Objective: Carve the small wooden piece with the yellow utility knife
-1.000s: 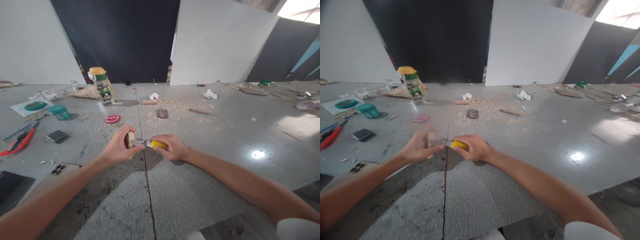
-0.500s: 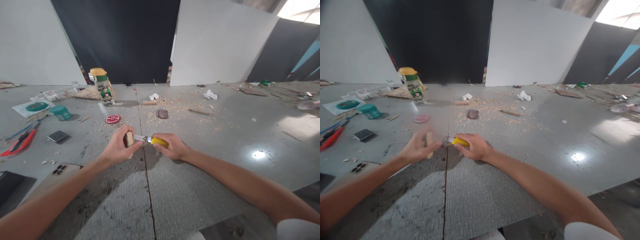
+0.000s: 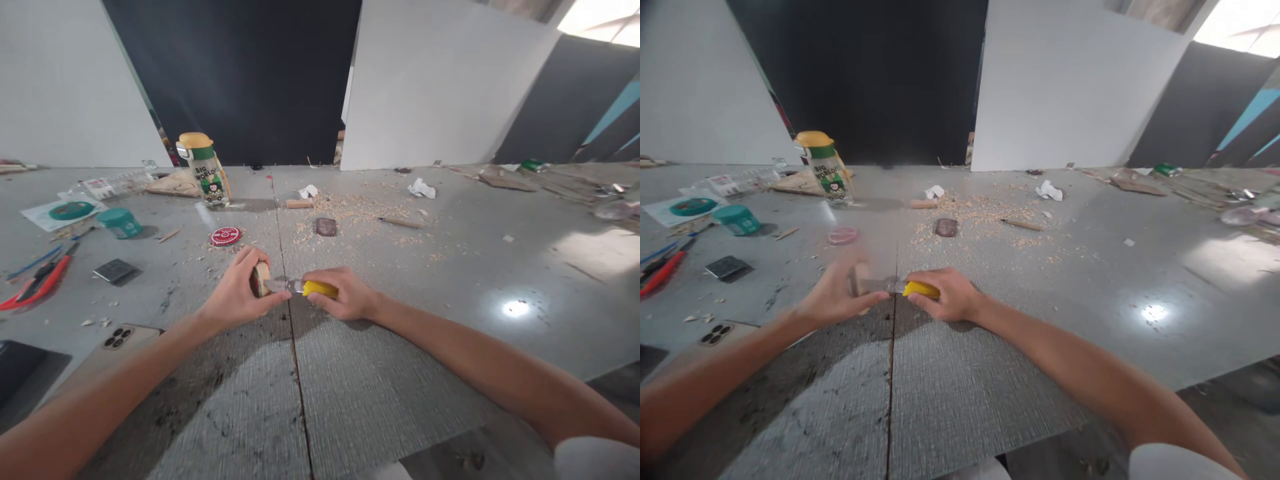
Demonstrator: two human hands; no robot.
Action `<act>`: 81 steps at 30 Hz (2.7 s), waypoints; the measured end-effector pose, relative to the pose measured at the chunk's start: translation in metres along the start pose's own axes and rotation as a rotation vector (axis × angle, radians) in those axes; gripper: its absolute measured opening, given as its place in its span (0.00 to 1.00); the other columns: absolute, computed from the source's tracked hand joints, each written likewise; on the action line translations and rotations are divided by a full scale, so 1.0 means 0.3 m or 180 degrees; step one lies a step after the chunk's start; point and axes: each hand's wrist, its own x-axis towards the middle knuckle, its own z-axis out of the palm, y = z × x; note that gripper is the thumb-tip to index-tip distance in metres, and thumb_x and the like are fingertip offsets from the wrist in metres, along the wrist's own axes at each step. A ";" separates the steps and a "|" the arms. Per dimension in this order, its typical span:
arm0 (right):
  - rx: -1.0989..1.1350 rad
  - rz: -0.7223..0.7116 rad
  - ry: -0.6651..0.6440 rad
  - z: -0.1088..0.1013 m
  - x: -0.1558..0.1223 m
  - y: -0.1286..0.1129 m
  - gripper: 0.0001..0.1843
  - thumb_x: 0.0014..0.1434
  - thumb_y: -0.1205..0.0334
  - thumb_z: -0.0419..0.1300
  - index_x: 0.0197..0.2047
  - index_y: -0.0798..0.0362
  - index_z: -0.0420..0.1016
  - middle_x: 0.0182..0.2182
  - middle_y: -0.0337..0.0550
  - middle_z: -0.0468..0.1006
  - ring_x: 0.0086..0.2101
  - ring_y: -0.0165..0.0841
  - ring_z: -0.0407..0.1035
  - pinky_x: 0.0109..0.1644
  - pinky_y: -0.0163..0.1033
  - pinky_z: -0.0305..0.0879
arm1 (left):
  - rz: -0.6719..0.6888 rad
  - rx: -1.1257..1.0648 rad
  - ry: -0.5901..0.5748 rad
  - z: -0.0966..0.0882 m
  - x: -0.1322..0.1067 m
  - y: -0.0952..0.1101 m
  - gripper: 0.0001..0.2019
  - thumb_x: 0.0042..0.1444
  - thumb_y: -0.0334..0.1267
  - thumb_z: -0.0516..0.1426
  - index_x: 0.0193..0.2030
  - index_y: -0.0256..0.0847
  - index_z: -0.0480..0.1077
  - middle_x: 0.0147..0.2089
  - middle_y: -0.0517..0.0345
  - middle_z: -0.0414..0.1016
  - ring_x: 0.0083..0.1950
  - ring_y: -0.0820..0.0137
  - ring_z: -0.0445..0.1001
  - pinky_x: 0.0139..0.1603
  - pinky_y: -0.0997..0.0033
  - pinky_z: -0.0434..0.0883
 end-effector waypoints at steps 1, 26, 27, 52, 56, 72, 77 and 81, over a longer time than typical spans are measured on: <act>-0.0019 0.0024 0.0001 0.000 -0.001 0.000 0.18 0.65 0.51 0.53 0.48 0.55 0.74 0.35 0.45 0.79 0.31 0.31 0.69 0.37 0.36 0.62 | 0.0016 0.0006 0.0006 0.000 0.001 0.002 0.22 0.50 0.53 0.64 0.39 0.41 0.61 0.38 0.57 0.65 0.39 0.66 0.65 0.40 0.65 0.65; -0.0031 0.0132 -0.0021 -0.003 0.002 -0.004 0.18 0.66 0.51 0.52 0.49 0.54 0.72 0.36 0.44 0.79 0.32 0.31 0.69 0.38 0.37 0.62 | -0.0020 -0.0144 0.0162 0.006 -0.002 -0.001 0.18 0.53 0.51 0.60 0.37 0.41 0.60 0.36 0.58 0.65 0.37 0.67 0.64 0.39 0.64 0.65; -0.0030 0.0100 -0.0035 -0.003 0.002 -0.003 0.18 0.66 0.51 0.52 0.49 0.54 0.72 0.35 0.44 0.79 0.31 0.31 0.69 0.37 0.36 0.62 | 0.0012 -0.0133 0.0139 0.005 -0.002 -0.001 0.18 0.53 0.51 0.60 0.38 0.41 0.60 0.37 0.57 0.65 0.38 0.66 0.65 0.40 0.63 0.65; -0.0131 0.0119 0.0071 0.005 -0.003 -0.004 0.18 0.66 0.50 0.51 0.49 0.54 0.72 0.39 0.46 0.79 0.34 0.32 0.71 0.40 0.38 0.64 | 0.0282 -0.0179 -0.0425 -0.032 0.003 0.017 0.16 0.59 0.51 0.53 0.42 0.41 0.56 0.44 0.52 0.59 0.44 0.62 0.58 0.47 0.57 0.65; -0.0128 0.0089 0.0082 0.003 -0.002 -0.007 0.18 0.65 0.50 0.52 0.49 0.54 0.72 0.39 0.45 0.79 0.34 0.32 0.71 0.41 0.38 0.64 | 0.0297 -0.0130 -0.0382 -0.028 0.002 0.021 0.15 0.60 0.51 0.52 0.42 0.41 0.56 0.44 0.52 0.59 0.44 0.62 0.58 0.47 0.57 0.64; -0.0067 0.0157 0.0001 -0.002 0.001 -0.012 0.18 0.65 0.51 0.52 0.48 0.55 0.73 0.37 0.46 0.78 0.33 0.31 0.69 0.39 0.37 0.63 | 0.0383 -0.0095 -0.0401 -0.027 -0.004 0.020 0.14 0.63 0.50 0.50 0.43 0.40 0.56 0.42 0.52 0.57 0.43 0.62 0.58 0.44 0.58 0.63; -0.0052 0.0155 0.0026 0.000 0.001 -0.012 0.18 0.66 0.50 0.52 0.48 0.55 0.73 0.37 0.45 0.79 0.32 0.31 0.69 0.38 0.37 0.63 | 0.0316 -0.0076 -0.0374 -0.024 -0.006 0.019 0.14 0.63 0.50 0.51 0.43 0.40 0.57 0.41 0.53 0.57 0.42 0.63 0.58 0.43 0.61 0.64; -0.0062 0.0156 0.0073 0.003 0.000 -0.011 0.18 0.65 0.51 0.53 0.48 0.54 0.73 0.38 0.45 0.79 0.33 0.31 0.70 0.39 0.37 0.63 | 0.0354 -0.0113 -0.0372 -0.024 -0.006 0.019 0.15 0.63 0.50 0.51 0.43 0.40 0.57 0.42 0.53 0.57 0.42 0.63 0.59 0.42 0.62 0.65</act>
